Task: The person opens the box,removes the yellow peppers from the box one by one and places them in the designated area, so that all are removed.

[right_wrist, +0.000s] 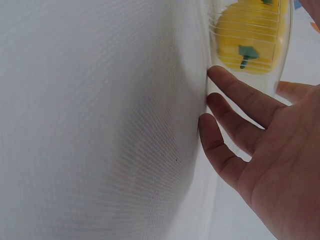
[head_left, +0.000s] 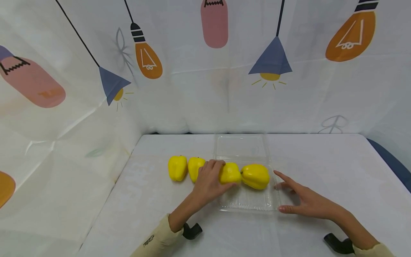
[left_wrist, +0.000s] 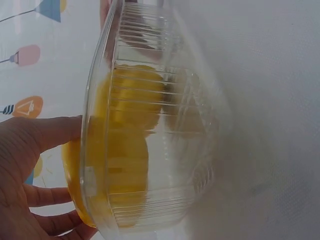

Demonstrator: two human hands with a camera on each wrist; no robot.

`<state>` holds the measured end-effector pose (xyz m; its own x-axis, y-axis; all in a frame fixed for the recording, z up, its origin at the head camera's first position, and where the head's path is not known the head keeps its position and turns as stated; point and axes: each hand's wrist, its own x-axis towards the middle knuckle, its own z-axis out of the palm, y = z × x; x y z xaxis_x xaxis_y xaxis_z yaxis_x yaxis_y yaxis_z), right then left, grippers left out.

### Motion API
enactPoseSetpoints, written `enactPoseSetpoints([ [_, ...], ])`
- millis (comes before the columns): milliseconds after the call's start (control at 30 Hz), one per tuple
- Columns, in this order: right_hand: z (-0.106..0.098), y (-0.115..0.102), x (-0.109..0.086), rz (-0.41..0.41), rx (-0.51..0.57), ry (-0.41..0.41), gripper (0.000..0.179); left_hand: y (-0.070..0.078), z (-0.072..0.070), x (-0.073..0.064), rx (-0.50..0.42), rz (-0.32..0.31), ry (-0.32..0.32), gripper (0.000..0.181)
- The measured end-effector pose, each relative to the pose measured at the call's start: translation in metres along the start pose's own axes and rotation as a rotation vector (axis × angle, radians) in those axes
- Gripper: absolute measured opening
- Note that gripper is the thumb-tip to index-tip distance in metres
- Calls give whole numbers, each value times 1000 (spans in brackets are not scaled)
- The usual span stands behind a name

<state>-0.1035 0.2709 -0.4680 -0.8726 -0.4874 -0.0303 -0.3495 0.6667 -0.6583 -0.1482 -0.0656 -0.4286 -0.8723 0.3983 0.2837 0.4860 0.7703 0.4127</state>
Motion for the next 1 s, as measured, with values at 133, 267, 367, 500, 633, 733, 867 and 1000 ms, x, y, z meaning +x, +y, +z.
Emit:
enactPoseSetpoints([
  [133, 0, 0, 1, 1, 0, -1, 101, 1, -2, -1, -28, -26, 11, 69],
  [267, 0, 1, 1, 2, 1, -3, 101, 2, -4, -1, -48, -34, 30, 72],
  [367, 0, 1, 2, 0, -2, 3, 101, 1, -4, -2, -53, -28, 52, 73],
  [500, 0, 0, 2, -5, -4, 7, 102, 1, -7, -4, -67, -31, 73, 71],
  [633, -1, -1, 2, -5, 1, 1, 102, 0, -9, -5, -80, -41, 93, 70],
  [733, -1, -1, 2, -6, 2, -1, 101, -1, -10, -7, -91, -43, 108, 69],
  [867, -1, -1, 2, -11, 2, 1, 102, -2, -11, -9, -114, -48, 122, 69],
  [1000, -2, 0, 1, -13, 1, 4, 101, -2, -15, -12, -136, -73, 134, 68],
])
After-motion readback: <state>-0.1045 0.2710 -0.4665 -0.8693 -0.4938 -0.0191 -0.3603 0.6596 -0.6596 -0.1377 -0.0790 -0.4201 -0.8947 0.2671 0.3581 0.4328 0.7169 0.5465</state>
